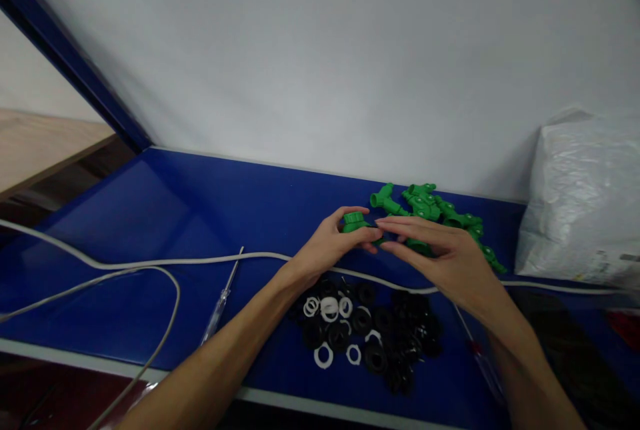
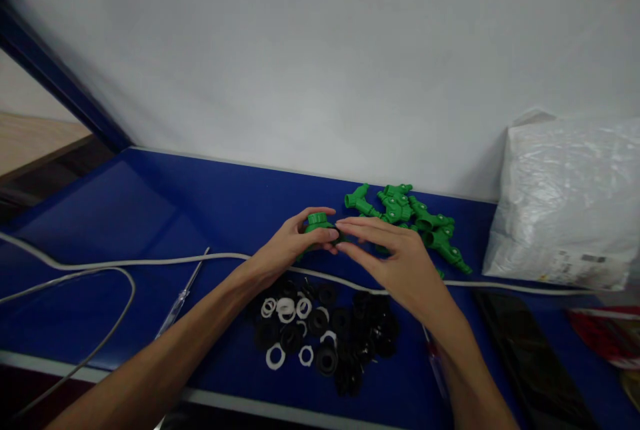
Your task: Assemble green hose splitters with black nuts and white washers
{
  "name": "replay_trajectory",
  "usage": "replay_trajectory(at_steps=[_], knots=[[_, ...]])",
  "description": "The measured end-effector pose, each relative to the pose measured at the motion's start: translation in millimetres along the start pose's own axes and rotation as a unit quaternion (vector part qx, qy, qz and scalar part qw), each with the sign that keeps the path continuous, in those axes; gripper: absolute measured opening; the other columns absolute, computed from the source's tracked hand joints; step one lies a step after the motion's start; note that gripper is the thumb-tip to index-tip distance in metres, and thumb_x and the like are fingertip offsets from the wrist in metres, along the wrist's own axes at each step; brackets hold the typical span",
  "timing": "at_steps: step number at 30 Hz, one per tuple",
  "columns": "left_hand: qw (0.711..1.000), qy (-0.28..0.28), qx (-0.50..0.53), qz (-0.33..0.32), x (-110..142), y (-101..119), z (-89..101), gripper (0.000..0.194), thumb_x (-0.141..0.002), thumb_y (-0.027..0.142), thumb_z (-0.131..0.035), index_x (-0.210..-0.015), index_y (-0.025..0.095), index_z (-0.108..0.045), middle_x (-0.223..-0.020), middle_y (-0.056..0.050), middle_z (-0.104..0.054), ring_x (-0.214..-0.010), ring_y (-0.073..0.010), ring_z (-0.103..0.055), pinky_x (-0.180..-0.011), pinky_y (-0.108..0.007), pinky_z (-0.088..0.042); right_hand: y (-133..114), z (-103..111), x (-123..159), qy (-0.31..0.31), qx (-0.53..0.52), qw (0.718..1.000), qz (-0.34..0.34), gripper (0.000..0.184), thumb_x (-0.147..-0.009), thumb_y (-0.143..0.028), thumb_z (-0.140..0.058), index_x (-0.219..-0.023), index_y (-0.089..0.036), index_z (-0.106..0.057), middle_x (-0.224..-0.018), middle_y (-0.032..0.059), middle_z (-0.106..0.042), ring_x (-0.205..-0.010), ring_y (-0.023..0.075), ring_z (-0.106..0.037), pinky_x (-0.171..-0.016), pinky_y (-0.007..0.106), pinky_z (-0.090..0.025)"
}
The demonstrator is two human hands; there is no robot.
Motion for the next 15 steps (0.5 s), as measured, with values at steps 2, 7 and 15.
replay_trajectory(at_steps=[2, 7, 15], knots=[[1.000, 0.009, 0.009, -0.006, -2, 1, 4.2, 0.064, -0.077, 0.032, -0.085, -0.131, 0.015, -0.057, -0.098, -0.008, -0.076, -0.075, -0.0132, -0.070, -0.091, -0.036, -0.051, 5, 30, 9, 0.042, 0.043, 0.997, -0.051, 0.023, -0.085, -0.043, -0.077, -0.104, -0.031, -0.082, -0.109, 0.0014, -0.081, -0.104, 0.0266, -0.075, -0.100, 0.043, -0.057], [0.999, 0.035, 0.030, -0.015, -4, 6, 13.5, 0.058, -0.079, 0.034, -0.083, -0.126, 0.013, -0.057, -0.109, -0.014, -0.076, -0.074, -0.0123, -0.068, -0.087, -0.035, -0.052, 23, 91, 85, 0.097, 0.242, 0.942, -0.212, 0.031, -0.084, -0.061, -0.067, -0.085, -0.032, -0.080, -0.091, 0.0090, -0.081, -0.083, 0.0327, -0.077, -0.082, 0.046, -0.060], [1.000, 0.018, 0.012, -0.018, -4, 1, 6.6, 0.058, -0.078, 0.032, -0.083, -0.126, 0.013, -0.057, -0.110, -0.014, -0.075, -0.074, -0.0121, -0.067, -0.086, -0.035, -0.051, 48, 64, 190, 0.025, 0.320, 0.905, -0.278, 0.055, -0.080, -0.075, -0.057, -0.089, -0.024, -0.073, -0.081, 0.0105, -0.077, -0.064, 0.0314, -0.075, -0.055, 0.043, -0.061]])
Point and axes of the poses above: each hand's wrist, its own x-axis away from the middle knuckle, its own z-axis out of the back of the hand, y = z × x, the point moved 9 cm from there along -x, towards the middle knuckle
